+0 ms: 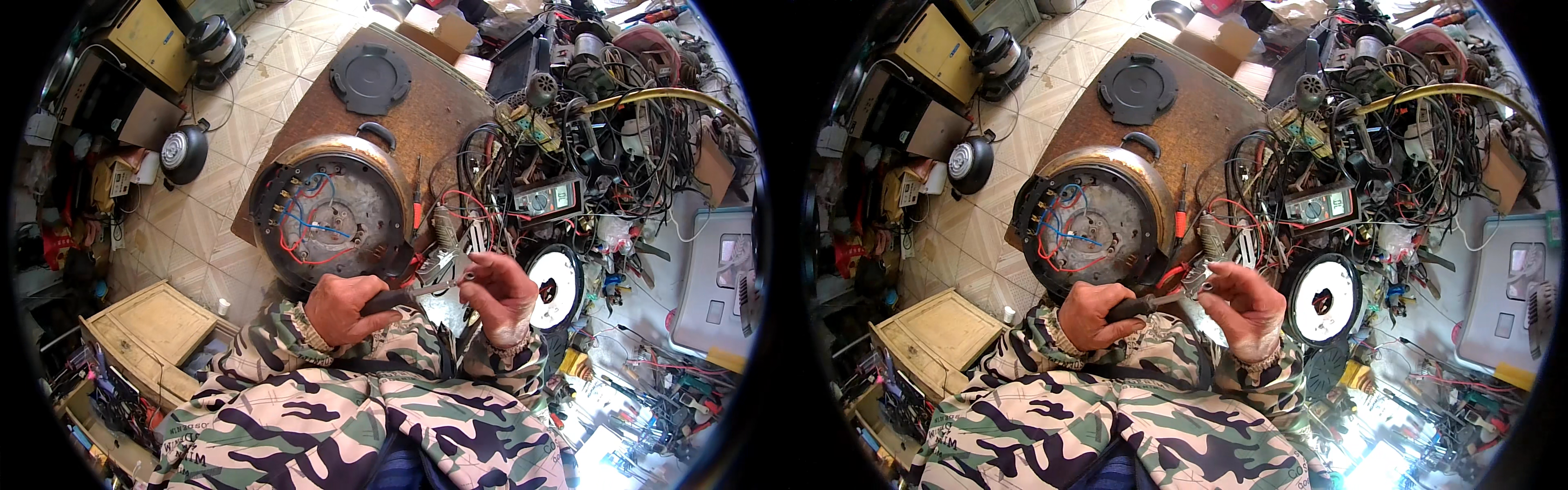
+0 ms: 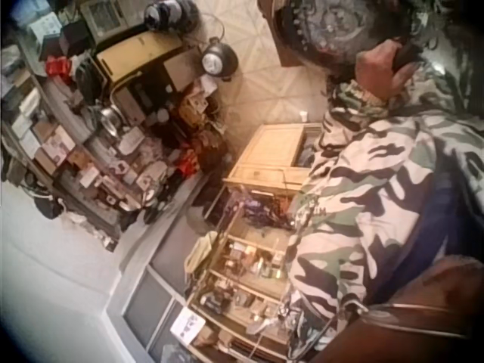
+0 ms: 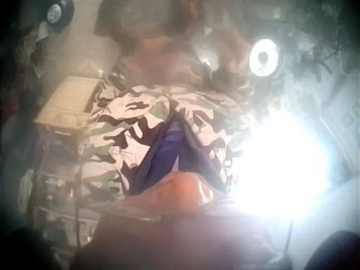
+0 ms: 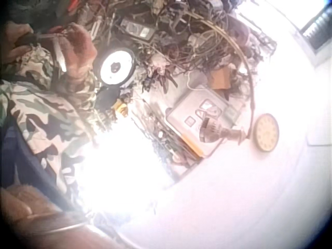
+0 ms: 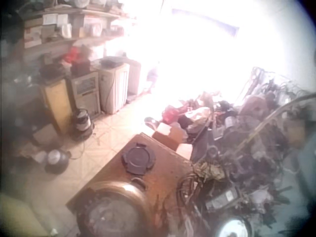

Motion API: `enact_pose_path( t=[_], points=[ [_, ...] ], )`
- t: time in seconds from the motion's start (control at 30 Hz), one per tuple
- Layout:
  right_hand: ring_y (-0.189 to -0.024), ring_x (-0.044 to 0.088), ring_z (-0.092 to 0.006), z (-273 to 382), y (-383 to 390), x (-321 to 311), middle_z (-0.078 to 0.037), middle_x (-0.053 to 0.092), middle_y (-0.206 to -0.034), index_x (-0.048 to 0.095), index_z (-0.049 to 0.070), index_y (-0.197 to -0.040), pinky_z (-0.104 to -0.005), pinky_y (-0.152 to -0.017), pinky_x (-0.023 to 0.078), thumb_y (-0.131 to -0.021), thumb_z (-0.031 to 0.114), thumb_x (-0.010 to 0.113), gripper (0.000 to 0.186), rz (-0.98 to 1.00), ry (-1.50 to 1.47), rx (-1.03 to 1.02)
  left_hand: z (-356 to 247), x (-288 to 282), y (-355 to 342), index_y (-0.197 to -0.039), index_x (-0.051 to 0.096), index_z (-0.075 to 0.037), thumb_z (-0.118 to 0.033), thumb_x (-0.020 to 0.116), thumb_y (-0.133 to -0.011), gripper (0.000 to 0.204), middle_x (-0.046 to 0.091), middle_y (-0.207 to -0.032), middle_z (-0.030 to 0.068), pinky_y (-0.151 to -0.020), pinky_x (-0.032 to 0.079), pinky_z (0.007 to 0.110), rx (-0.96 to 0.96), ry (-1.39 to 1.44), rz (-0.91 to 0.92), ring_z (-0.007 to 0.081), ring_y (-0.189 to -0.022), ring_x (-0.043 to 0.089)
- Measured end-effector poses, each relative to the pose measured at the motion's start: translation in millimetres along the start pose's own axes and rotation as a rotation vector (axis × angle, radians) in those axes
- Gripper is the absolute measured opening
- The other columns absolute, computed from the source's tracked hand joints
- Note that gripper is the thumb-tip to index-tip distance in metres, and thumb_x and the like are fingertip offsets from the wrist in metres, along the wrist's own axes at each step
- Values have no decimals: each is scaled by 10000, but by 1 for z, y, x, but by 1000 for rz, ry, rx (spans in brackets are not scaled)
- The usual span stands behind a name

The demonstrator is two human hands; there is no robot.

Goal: The person repairs a circular electronic device by hand, using a screwdriver and pliers to adjust and connect internal wires. The person repeatedly manipulates the wiring inside the device's housing throughout the clip.

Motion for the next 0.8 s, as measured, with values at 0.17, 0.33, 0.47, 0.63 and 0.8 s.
enact_pose_path(
  t=[0.17, 0.33, 0.47, 0.63, 0.8],
  points=[
    [-952, 720, -154, 8, -11, -8, -109, 755, -1054, 789, -40, -1145, -284, -843, 577, -867, -134, 830, 297, 238, 156, -130, 1, -1, 2, -1023, 730, -54, -320, 878, -899, 329, 725, -837, 131, -626, 558, 450, -14, -4, 5, 365, -733, 735],
    [-915, 727, -186, 26, -16, -5, -131, 763, -1017, 805, -35, -1094, -290, -785, 561, -843, -137, 820, 271, 265, 310, -166, 1, -1, 2, -1024, 727, -63, -313, 862, -914, 304, 727, -846, 130, -631, 560, 448, -6, 16, 19, 367, -743, 731],
    [-811, 719, -173, 30, -21, -12, -111, 758, -938, 808, -23, -1081, -294, -716, 548, -851, -86, 832, 240, 366, 442, -143, 2, 0, 3, -1012, 721, -73, -307, 855, -919, 286, 723, -842, 128, -629, 557, 457, 17, 35, 30, 374, -746, 724],
    [-757, 777, -178, 44, -24, -15, -118, 753, -869, 797, -49, -1074, -284, -674, 599, -903, -67, 808, 173, 467, 486, -51, 2, 2, 4, -1017, 707, -81, -324, 849, -920, 298, 721, -828, 110, -613, 552, 453, 63, -12, 21, 361, -726, 719],
    [-796, 807, -192, 40, -20, -11, -138, 775, -900, 782, -72, -1069, -272, -687, 628, -933, -66, 791, 136, 362, 284, 234, 3, 8, 9, -1011, 698, -88, -339, 849, -917, 308, 709, -815, 103, -605, 550, 449, 85, -136, -7, 338, -719, 724]
  ],
)
Point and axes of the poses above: each hand's wrist, its own y-axis away from the middle knuckle, its own x-axis out of the palm, z = x × y, the point moved 2 cm from there along -y, towards the middle knuckle
